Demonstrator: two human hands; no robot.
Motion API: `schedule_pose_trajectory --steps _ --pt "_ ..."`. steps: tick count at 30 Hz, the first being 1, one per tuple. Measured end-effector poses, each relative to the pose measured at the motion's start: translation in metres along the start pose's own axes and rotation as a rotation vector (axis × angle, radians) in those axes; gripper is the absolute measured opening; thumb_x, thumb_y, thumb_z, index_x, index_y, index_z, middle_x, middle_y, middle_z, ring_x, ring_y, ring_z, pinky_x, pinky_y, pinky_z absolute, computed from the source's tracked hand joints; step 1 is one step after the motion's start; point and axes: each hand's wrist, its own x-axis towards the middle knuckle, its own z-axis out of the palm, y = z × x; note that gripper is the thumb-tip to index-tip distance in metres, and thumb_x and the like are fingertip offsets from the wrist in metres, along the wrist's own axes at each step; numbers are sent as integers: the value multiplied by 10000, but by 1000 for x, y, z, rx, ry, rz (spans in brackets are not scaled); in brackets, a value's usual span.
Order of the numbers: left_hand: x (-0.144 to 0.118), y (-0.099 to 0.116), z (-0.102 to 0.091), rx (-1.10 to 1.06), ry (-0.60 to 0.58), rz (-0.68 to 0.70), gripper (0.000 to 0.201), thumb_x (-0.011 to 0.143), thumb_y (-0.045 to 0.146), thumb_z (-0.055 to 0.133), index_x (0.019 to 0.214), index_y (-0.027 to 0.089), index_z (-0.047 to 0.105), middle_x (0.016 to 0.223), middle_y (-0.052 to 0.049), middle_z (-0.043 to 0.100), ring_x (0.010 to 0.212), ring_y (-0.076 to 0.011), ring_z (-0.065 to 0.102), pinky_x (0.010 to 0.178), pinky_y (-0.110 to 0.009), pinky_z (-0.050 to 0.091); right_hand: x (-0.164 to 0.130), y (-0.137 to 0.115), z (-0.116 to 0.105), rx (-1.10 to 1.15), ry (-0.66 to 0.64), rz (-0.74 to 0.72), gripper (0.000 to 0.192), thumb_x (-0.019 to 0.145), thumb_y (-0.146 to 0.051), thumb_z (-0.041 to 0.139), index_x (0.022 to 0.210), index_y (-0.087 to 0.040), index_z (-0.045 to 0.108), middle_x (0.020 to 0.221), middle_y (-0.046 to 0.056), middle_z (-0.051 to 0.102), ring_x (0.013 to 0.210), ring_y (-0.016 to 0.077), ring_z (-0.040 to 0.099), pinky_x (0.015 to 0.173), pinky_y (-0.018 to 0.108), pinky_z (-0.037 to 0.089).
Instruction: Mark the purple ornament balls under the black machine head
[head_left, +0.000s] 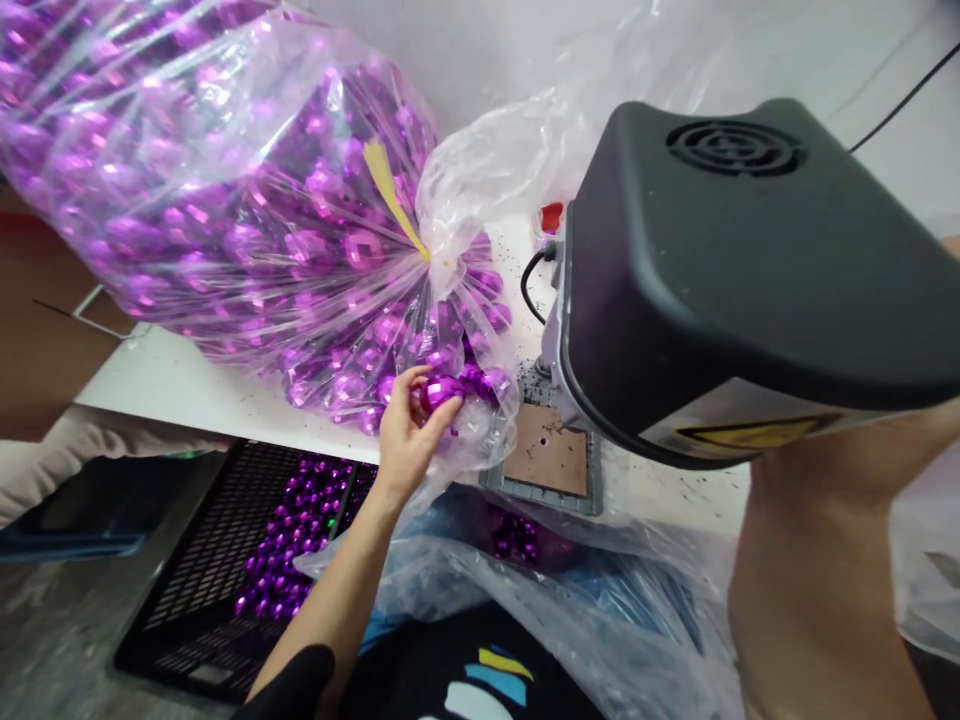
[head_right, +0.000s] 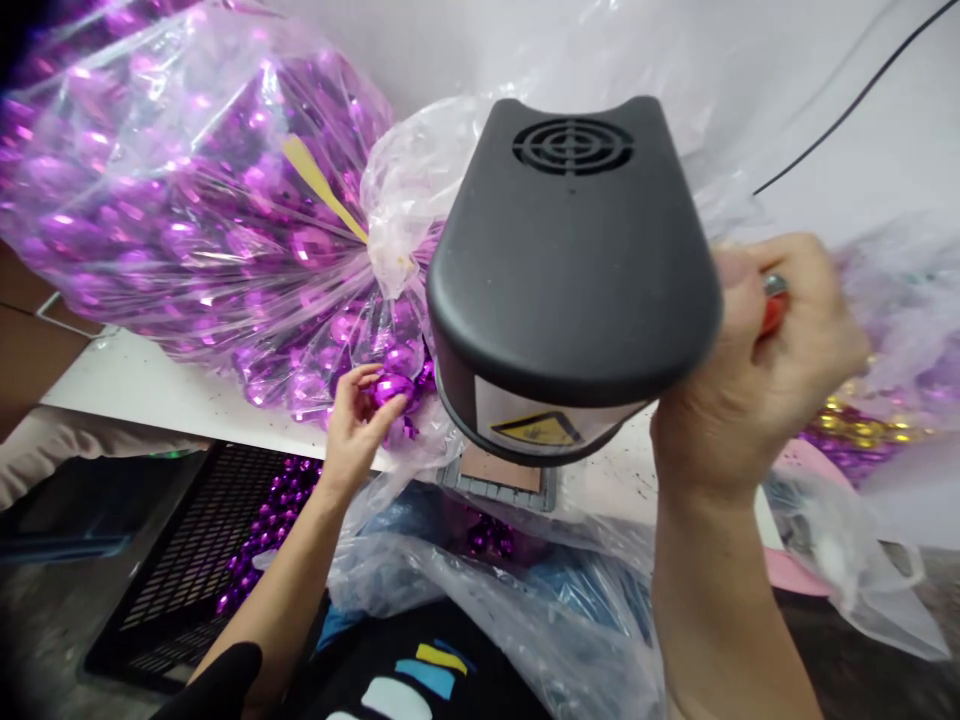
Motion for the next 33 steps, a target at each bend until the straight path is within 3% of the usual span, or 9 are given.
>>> schedule_pose_trajectory --steps 2,6,10,13,15,19,22,26,33 --pt "-2 13 -10 -279 -60 -137 513 892 552 643 1315 274 562 1191 -68 642 964 -195 640 772 -317 526 -1 0 1 40 25 -18 504 957 -598 431 828 -120 526 664 -31 341 632 0 276 652 296 208" --pt "-18 30 -9 -681 -379 -414 536 943 654 465 1270 250 598 1138 -122 678 812 -208 653 640 -344 523 -3 1 1 47 28 -34 602 921 -688 374 849 -118 553 682 -27 361 651 3 304 665 292 227" --pt "-44 28 19 -866 -582 -644 491 787 558 769 1110 217 628 991 -97 699 763 -205 680 634 -326 540 -3 1 1 130 15 -56 638 895 -724 355 870 -122 563 704 -26 369 683 4 328 682 278 262" --pt "-54 21 38 -864 -683 -718 456 755 484 829 1035 193 616 894 -48 685 681 -162 681 620 -283 536 -2 -1 1 142 16 -58 591 902 -687 415 862 -118 569 718 -23 406 696 3 349 700 265 291" --pt "-54 17 45 -851 -709 -710 466 798 481 794 1120 195 617 938 -53 698 708 -149 686 639 -260 530 0 -4 0 139 20 -19 559 902 -655 471 839 -108 565 701 -18 400 687 4 358 697 253 306" --pt "-45 10 52 -784 -655 -631 522 788 427 807 1221 203 620 1098 -77 697 810 -149 691 671 -242 534 0 -12 1 185 16 48 522 900 -613 533 816 -98 552 679 -13 372 665 7 384 647 215 303" --pt "-38 6 60 -627 -578 -524 540 758 497 805 1149 178 614 978 -58 703 735 -161 692 602 -249 532 -1 -16 1 212 5 70 481 918 -576 528 822 -105 546 663 -20 373 624 -5 385 606 193 291" --pt "-33 2 74 -302 -486 -348 478 821 501 735 1188 212 631 805 -3 685 536 -107 557 492 -228 451 -2 -17 1 190 13 72 424 931 -511 535 822 -102 553 678 -17 399 643 -11 397 600 173 298" --pt "-34 -5 87 -83 -425 -91 420 866 417 718 1230 219 651 1084 -56 754 927 -237 696 873 -391 552 0 -21 0 117 19 76 389 925 -471 549 831 -95 581 707 2 418 741 17 416 644 187 299"
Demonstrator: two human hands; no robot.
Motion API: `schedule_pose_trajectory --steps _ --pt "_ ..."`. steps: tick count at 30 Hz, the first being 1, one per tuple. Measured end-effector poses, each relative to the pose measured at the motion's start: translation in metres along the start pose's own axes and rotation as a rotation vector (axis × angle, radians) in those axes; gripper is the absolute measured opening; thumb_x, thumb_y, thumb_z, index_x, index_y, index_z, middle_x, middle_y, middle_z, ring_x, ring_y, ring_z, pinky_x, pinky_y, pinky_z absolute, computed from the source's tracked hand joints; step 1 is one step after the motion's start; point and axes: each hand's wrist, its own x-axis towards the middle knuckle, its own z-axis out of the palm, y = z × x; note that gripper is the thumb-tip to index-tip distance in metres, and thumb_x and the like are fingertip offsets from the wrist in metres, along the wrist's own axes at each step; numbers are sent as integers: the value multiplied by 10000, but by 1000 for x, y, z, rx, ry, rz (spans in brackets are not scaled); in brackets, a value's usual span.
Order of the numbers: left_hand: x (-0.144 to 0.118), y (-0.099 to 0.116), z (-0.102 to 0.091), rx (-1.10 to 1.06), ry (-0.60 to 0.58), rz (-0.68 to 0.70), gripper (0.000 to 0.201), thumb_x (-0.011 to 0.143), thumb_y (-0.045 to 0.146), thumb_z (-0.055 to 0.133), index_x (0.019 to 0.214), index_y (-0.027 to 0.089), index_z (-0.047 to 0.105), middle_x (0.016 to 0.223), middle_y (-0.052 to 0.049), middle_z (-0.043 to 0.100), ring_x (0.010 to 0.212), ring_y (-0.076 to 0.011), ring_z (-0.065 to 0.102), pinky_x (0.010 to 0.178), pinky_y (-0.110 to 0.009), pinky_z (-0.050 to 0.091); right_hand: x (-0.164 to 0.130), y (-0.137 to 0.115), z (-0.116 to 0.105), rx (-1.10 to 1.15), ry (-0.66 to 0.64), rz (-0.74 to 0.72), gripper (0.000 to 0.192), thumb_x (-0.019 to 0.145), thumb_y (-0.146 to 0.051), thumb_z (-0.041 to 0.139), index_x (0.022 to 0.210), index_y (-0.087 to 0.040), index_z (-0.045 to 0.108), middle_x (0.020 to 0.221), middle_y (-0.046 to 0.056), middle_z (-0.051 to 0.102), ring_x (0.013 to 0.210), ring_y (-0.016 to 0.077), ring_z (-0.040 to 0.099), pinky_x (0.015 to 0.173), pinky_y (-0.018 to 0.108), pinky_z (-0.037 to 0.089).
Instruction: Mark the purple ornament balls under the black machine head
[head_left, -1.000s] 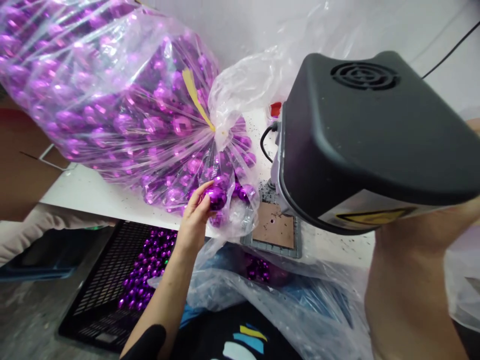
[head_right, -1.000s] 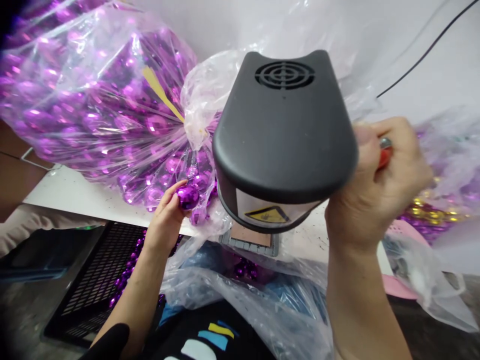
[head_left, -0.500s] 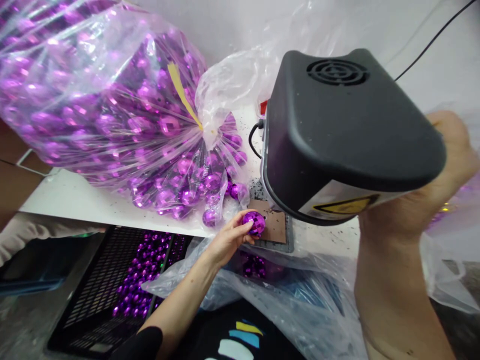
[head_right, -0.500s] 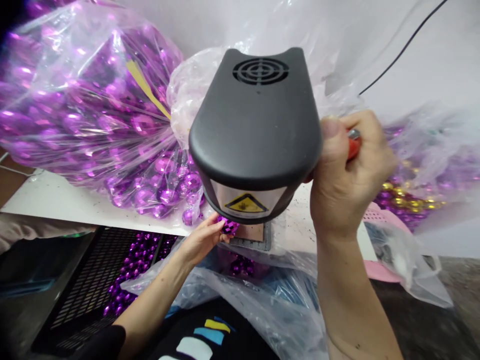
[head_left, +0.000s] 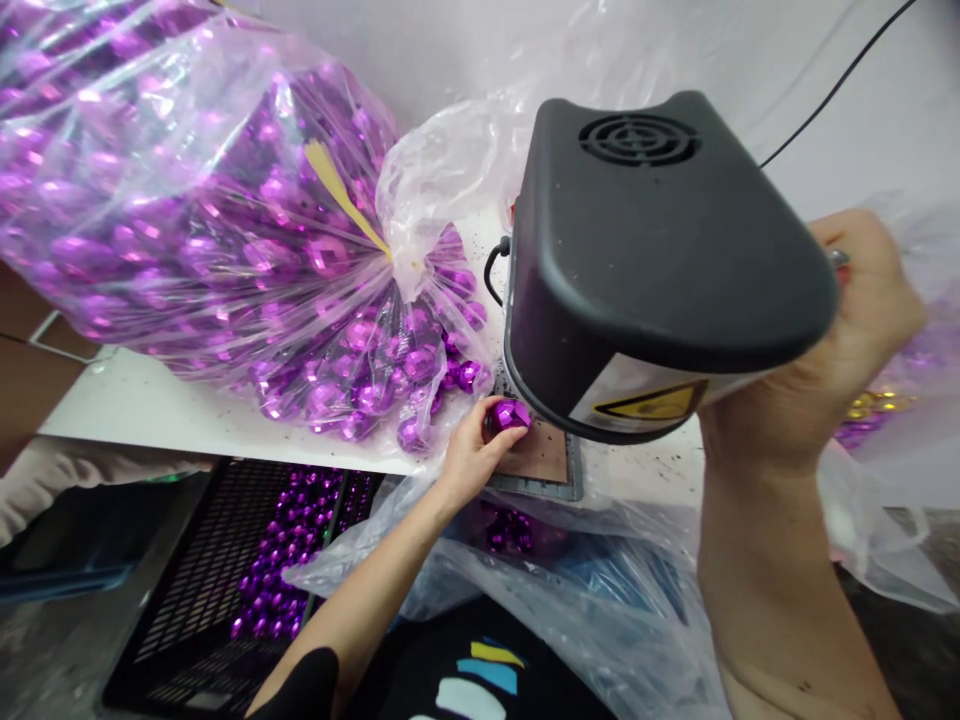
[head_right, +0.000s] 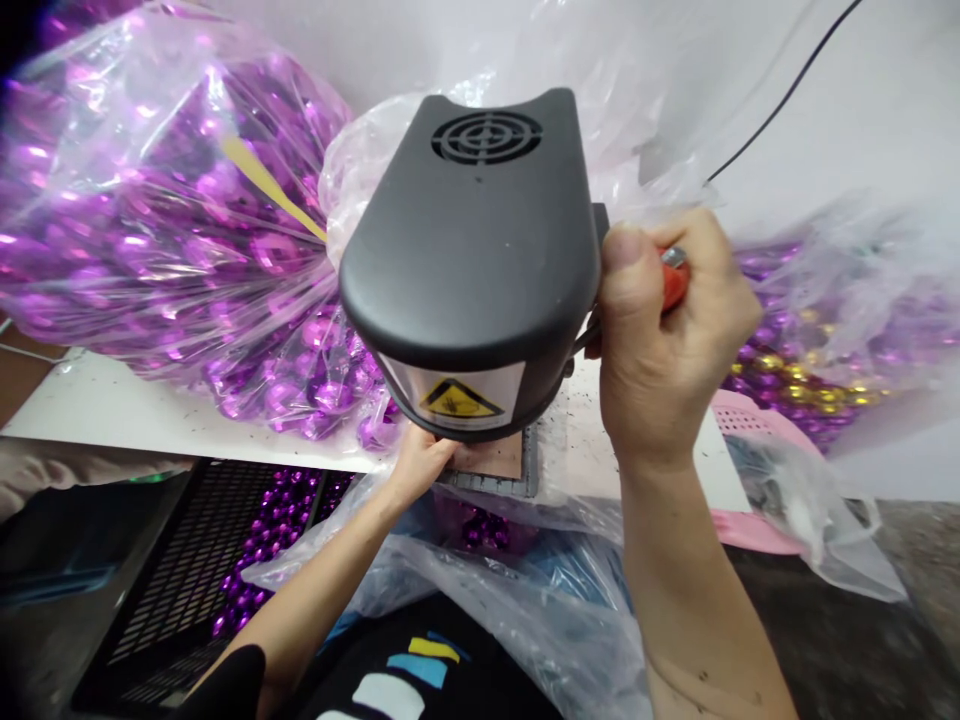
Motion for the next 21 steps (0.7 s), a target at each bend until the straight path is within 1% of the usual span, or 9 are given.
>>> schedule_pose_trajectory --steps 3,7,9,11,14,18,21 --pt "-3 -2 4 88 -15 87 420 887 406 709 1249 206 640 1170 -90 740 1049 -267 698 973 -438 530 0 0 1 6 11 -18 360 931 -441 547 823 -98 569 692 -3 404 753 14 412 660 187 296" --pt "-7 1 11 268 -19 280 386 891 373 714 1234 208 644 1271 -124 697 1174 -295 654 1028 -461 505 0 1 0 -9 14 -24 384 935 -456 545 827 -89 575 709 5 411 755 18 412 661 188 303" --pt "-7 3 16 348 -8 336 375 888 361 710 1225 210 645 1292 -131 675 1212 -310 621 1041 -482 488 1 1 0 -11 10 -19 416 929 -487 545 821 -86 574 709 6 407 750 17 413 654 184 305" --pt "-5 3 20 370 5 327 371 884 363 705 1216 208 641 1300 -135 652 1234 -322 592 1050 -504 472 0 2 -1 -13 3 -21 441 928 -512 536 823 -86 574 701 1 402 742 13 413 654 182 303" --pt "-3 -2 23 315 -19 310 409 884 369 696 1244 195 608 1302 -134 641 1253 -316 572 1086 -510 444 0 3 -1 -23 6 -52 459 939 -530 508 823 -90 569 690 -8 404 732 5 415 662 177 296" --pt "-4 -7 22 261 -141 313 383 946 374 611 1281 194 570 1300 -129 658 1274 -294 574 1167 -542 355 -1 4 0 -21 13 -77 454 947 -523 495 818 -93 562 669 -18 403 719 -1 406 656 165 284" --pt "-5 -5 19 271 -214 280 363 982 401 546 1279 194 577 1325 -142 648 1310 -301 554 1198 -578 300 -1 3 0 -10 3 -75 446 945 -517 506 817 -92 561 672 -17 403 722 -3 401 647 160 285"
